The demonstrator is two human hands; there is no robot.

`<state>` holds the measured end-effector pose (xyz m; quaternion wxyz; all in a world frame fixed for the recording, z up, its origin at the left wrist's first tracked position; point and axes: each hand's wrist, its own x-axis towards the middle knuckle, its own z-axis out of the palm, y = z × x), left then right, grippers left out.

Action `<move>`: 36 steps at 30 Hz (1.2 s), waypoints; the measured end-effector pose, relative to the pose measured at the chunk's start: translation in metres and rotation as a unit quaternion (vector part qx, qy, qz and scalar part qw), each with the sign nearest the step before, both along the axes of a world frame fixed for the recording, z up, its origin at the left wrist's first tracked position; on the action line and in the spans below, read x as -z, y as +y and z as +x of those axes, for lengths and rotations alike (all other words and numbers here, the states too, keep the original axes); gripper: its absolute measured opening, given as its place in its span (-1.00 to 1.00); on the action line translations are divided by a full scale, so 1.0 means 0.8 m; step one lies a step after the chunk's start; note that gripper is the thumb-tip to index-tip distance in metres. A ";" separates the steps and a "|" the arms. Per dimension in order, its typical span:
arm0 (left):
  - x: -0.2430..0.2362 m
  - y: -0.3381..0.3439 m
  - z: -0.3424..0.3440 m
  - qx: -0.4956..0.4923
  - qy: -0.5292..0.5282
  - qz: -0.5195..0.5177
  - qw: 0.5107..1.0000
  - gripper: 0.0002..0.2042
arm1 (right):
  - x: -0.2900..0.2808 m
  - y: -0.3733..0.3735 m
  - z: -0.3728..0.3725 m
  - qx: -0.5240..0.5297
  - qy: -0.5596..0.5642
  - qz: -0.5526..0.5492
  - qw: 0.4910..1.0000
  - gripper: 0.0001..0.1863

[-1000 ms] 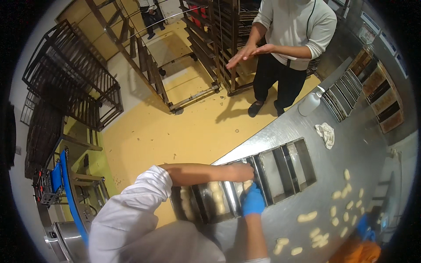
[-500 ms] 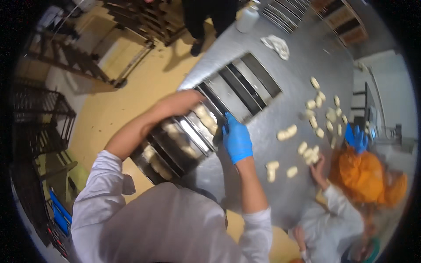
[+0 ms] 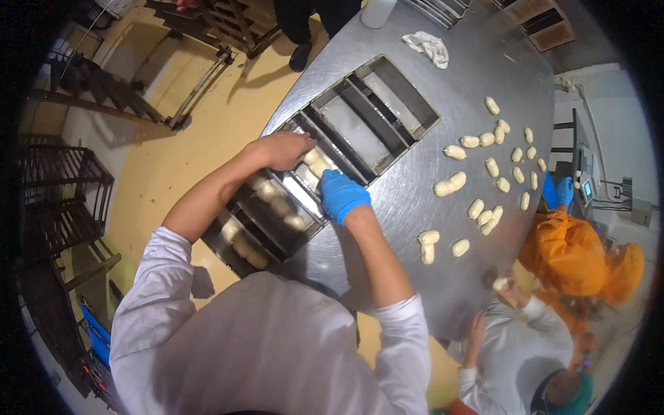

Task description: The person sanitizes their hands with a liquid and a cloth, retrieves a metal baking tin from a rack, and places prepared dough pieces into the compartments of the tin.

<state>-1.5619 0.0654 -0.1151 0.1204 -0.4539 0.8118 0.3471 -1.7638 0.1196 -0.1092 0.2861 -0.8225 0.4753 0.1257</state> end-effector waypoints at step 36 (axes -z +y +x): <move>-0.034 0.337 0.023 -0.788 0.556 0.220 0.147 -0.41 | -0.023 0.174 0.183 0.308 -0.256 0.547 0.735 -0.02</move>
